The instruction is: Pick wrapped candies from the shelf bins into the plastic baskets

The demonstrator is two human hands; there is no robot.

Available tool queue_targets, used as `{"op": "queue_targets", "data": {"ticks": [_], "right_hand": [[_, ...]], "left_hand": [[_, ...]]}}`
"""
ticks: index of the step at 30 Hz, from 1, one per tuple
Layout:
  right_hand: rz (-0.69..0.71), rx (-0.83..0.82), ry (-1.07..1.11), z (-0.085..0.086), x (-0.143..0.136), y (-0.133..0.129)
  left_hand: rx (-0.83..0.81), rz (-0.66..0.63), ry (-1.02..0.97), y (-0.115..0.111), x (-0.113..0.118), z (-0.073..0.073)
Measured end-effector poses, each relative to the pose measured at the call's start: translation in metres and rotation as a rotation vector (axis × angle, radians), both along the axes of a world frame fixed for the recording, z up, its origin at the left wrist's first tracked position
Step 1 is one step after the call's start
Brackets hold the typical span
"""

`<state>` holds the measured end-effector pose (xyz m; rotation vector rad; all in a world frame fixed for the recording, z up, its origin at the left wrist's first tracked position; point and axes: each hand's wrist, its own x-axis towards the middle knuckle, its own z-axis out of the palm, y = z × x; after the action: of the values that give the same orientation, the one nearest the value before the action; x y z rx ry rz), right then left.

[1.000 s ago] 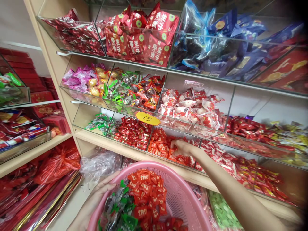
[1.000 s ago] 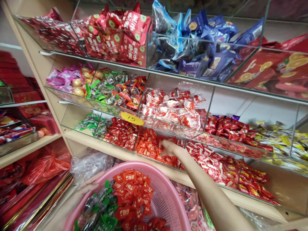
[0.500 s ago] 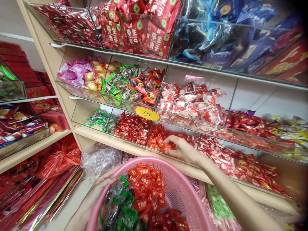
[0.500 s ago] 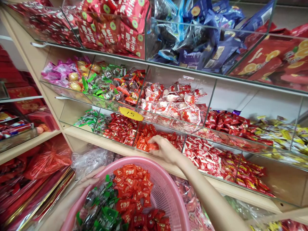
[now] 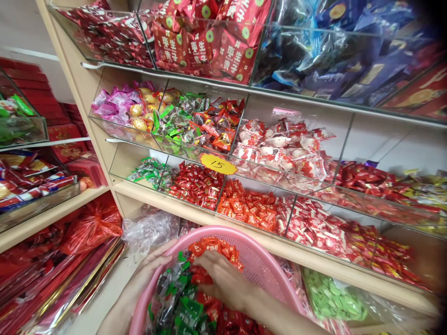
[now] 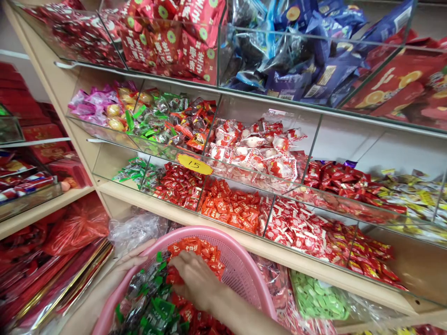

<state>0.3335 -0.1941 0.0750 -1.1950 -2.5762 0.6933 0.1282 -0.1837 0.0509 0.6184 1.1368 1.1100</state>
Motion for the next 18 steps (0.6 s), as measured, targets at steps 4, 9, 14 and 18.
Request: {"op": "queue_targets", "data": {"ticks": [4,9,14,18], "right_hand": [[-0.083,0.056,0.001,-0.014,-0.008,-0.001],[-0.062,0.098,0.004,-0.019,-0.01,-0.004],[-0.055,0.146,-0.002,-0.014,-0.005,-0.006],[-0.022,0.228,-0.049,-0.018,-0.007,-0.005]], "left_hand": [[-0.01,-0.003,-0.008,-0.001,0.002,0.001],[-0.021,-0.014,-0.021,-0.002,0.003,0.002],[-0.02,-0.025,-0.035,-0.001,0.002,0.001],[-0.017,-0.043,-0.048,0.0,0.001,-0.002]]}}
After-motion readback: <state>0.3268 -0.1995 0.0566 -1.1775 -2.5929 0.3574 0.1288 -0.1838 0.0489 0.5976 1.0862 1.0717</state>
